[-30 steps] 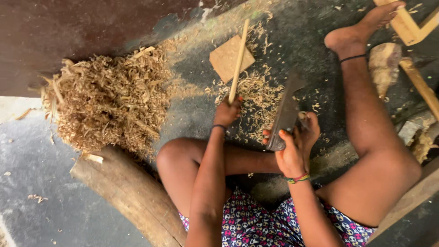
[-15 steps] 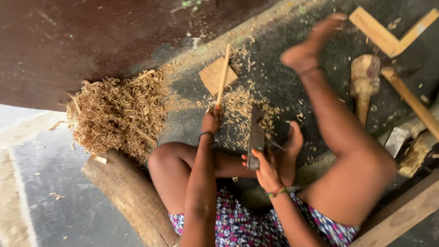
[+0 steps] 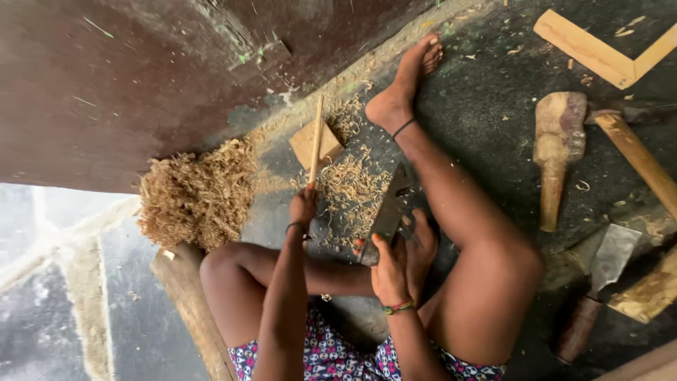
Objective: The person sits on the floor and uses a hand plane to smooth and shape a small rectangular piece of wood. They repeatedly pull the plane along the wood, generating wood shavings, and occasionally pause to inspect the tool and the workpiece.
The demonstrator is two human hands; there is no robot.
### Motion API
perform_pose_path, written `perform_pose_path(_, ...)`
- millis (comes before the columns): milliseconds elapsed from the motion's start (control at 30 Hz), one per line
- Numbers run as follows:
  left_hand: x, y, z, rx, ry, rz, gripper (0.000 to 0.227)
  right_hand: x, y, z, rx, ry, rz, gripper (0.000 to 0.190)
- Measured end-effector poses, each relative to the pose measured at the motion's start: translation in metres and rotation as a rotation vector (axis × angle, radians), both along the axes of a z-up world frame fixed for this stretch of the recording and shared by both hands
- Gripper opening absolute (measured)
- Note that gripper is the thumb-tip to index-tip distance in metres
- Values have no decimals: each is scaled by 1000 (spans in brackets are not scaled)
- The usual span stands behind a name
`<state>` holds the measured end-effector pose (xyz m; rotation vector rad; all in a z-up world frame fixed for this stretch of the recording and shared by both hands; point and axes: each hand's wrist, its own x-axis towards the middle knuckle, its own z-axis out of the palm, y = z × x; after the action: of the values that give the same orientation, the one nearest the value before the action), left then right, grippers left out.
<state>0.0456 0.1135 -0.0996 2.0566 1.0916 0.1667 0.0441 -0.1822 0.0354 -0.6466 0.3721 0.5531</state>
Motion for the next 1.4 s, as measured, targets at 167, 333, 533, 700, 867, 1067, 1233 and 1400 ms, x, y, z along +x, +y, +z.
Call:
perform_pose_path(167,8,-8,-9,39,36,67,61,-4,-3,11,-80,6,42,20)
perform_pose_path(333,8,-5,-26,18,-4,97,56,-15,6,30,-105,-67,154,21)
perform_pose_path(533,-7,-13,-35,-81,-67,61,57,-32,35,17,-290,-127,171,25)
perform_pose_path(700,-9,-16,-9,-416,-186,84,61,-44,71,-2,-426,-175,201,27)
perform_pose_path(867,-7,-15,-2,-368,-92,29,56,-51,101,-19,-589,-176,211,28)
perform_pose_path(1067,-9,-11,7,-423,-201,63,42,-49,112,-16,-719,-255,206,30)
perform_pose_path(1233,5,19,21,-270,-505,277,30,-48,118,-5,-1080,-667,235,47)
perform_pose_path(1400,35,88,70,-85,-694,248,31,-39,151,-25,-1118,-694,227,52)
